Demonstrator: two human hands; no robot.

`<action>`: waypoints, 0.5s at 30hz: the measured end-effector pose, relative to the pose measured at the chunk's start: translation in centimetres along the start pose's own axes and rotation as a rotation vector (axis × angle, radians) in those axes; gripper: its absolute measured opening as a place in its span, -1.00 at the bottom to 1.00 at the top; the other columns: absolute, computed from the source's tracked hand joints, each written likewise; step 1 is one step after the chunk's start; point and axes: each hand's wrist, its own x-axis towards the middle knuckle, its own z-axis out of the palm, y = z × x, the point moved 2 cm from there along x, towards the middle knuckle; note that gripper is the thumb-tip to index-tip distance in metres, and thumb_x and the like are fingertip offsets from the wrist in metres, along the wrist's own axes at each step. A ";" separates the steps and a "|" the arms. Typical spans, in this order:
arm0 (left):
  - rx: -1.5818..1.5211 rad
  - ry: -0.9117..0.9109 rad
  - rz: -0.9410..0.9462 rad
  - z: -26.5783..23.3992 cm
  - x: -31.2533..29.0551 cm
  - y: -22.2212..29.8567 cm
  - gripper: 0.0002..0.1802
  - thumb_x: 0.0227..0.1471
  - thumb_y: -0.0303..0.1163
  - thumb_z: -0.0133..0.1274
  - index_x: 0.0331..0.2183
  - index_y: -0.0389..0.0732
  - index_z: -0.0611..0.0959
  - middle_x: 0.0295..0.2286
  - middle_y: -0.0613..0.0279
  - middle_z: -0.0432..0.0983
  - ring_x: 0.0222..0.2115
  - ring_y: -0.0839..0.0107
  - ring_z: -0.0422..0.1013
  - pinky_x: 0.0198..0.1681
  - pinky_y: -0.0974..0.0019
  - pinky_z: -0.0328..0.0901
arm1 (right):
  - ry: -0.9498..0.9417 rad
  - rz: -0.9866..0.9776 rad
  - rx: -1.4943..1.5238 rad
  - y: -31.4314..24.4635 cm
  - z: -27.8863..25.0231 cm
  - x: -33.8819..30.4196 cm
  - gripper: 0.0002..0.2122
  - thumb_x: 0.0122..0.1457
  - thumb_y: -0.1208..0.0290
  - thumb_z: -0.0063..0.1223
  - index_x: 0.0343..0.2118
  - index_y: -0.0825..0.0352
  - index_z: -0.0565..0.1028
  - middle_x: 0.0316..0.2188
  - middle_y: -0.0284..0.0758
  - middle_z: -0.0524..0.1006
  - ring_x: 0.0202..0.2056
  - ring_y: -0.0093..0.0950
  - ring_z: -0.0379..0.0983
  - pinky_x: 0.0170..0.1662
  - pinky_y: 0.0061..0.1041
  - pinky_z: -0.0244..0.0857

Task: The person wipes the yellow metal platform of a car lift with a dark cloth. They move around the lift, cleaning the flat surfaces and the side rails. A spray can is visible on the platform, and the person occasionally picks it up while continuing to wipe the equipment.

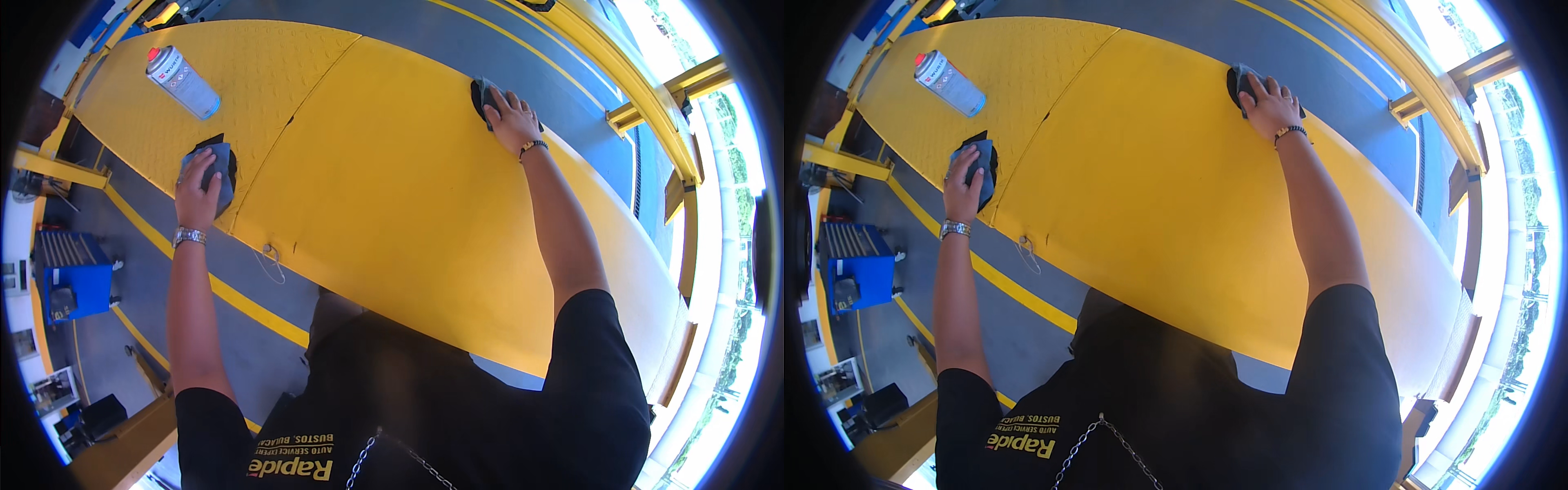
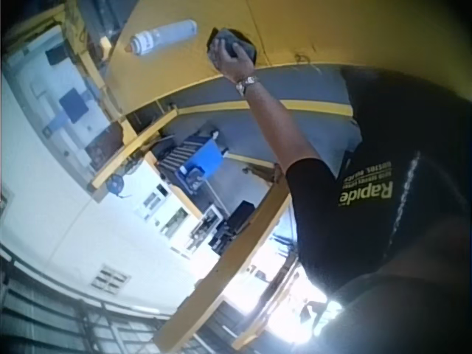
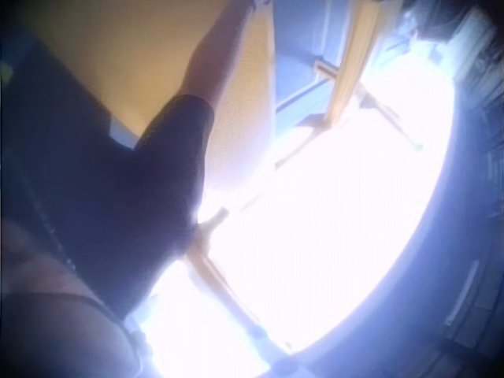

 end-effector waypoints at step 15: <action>0.013 -0.003 -0.045 -0.1 -0.7 -1.3 -0.61 0.09 -0.29 0.16 0.00 -0.04 0.66 0.14 0.44 0.49 0.20 0.32 0.33 0.23 0.07 0.19 | 0.112 0.066 0.125 0.9 -1.3 2.7 -0.44 0.39 -0.10 -0.28 0.36 0.03 0.26 0.38 -0.19 0.21 0.40 -0.13 0.07 0.42 -0.19 -0.01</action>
